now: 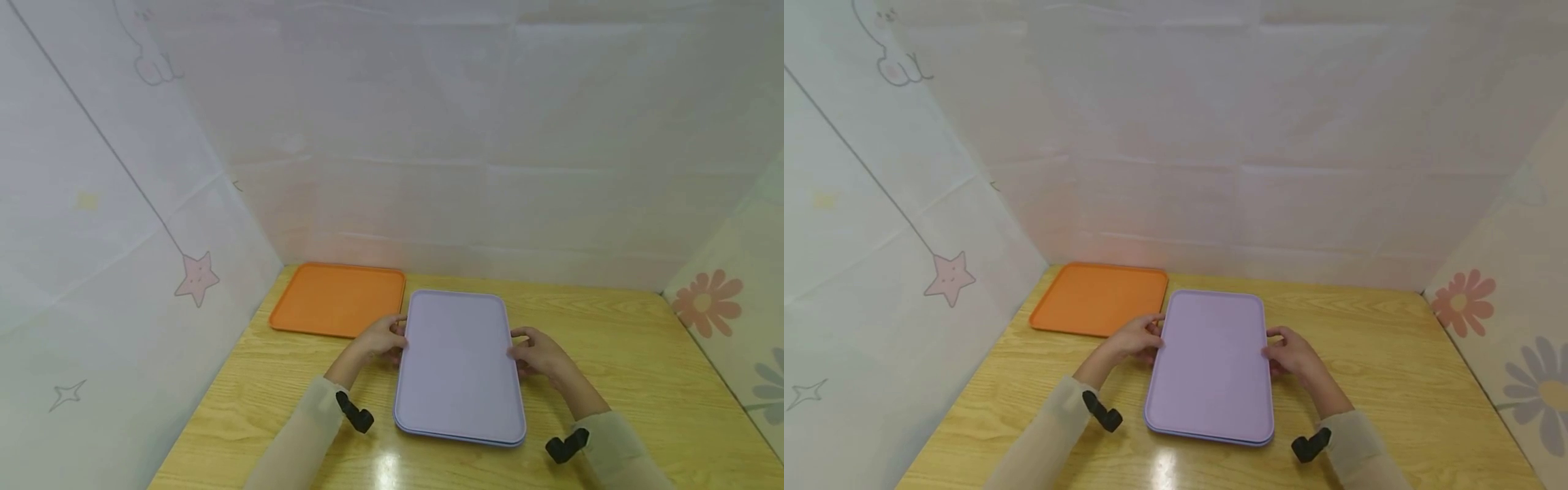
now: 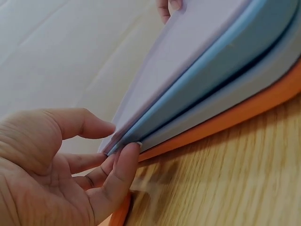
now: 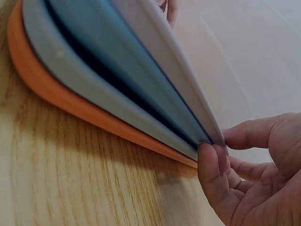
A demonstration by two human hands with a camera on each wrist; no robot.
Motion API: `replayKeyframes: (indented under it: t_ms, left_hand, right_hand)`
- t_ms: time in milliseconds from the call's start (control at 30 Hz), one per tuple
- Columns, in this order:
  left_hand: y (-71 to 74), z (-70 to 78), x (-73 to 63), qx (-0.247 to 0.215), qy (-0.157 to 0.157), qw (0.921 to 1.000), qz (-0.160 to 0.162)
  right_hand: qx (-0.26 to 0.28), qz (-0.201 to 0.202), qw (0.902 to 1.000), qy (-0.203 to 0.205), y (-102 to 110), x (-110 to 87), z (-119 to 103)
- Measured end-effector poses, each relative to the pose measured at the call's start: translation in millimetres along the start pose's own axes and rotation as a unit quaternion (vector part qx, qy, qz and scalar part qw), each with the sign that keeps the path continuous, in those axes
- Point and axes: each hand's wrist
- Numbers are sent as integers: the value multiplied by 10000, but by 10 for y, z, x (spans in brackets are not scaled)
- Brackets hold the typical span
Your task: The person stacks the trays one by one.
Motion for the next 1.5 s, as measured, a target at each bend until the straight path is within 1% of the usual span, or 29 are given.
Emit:
replayKeyframes:
  t_ms: [67,133,200,300,433,567,667,767,867,933,1033,1067,1133,1200,1300,1400,1500]
  left_hand:
    - [10,1,-30,-29,23,10000,82]
    - [30,-1,-73,-121,51,9996,241]
    - [66,-15,-118,-204,75,9985,503]
    - [151,-76,-168,-281,98,9943,1022]
    - [301,-214,-212,-359,234,9843,1711]
    - [461,-336,-254,-474,456,9711,2296]
    - [581,-390,-308,-615,616,9619,2592]
    - [709,-441,-370,-709,786,9545,2789]
    - [855,-518,-422,-464,942,9498,2947]
    - [979,-573,-455,-29,1065,9485,2984]
    - [1185,-652,-488,707,1181,9458,2940]
    - [1256,-678,-490,974,1204,9430,2946]
    - [1385,-726,-478,1450,1235,9349,2996]
    - [1499,-766,-459,1785,1211,9271,3064]
    - [1641,-794,-431,2176,1164,9178,3110]
    - [1753,-806,-406,2482,1124,9122,3061]
    - [1832,-821,-381,2771,1103,9071,2971]
  right_hand:
    - [41,-61,10000,9,2,5,9]
    - [110,-86,9999,-30,4,16,19]
    - [172,-125,9998,-67,5,26,27]
    - [282,-151,9994,-118,7,41,40]
    - [316,-151,9993,-132,10,42,45]
    - [324,-156,9992,-145,14,33,45]
    - [358,-164,9991,-142,17,25,47]
    - [370,-184,9991,-121,19,19,51]
    - [358,-190,9991,-112,18,15,53]
    - [345,-182,9992,-125,14,15,61]
    - [345,-162,9992,-148,10,18,75]
    - [343,-155,9992,-152,8,18,82]
    - [370,-136,9991,-164,6,18,91]
    - [380,-136,9991,-158,8,18,95]
    - [424,-131,9988,-204,7,23,98]
    - [468,-154,9985,-219,7,30,94]
    - [510,-173,9984,-192,5,37,97]
Point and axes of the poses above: each hand's wrist, its own x-axis towards the middle knuckle, its own y-axis out of the back of the hand, z = x × y, and after that the axes turned 9 degrees about x, right-handed
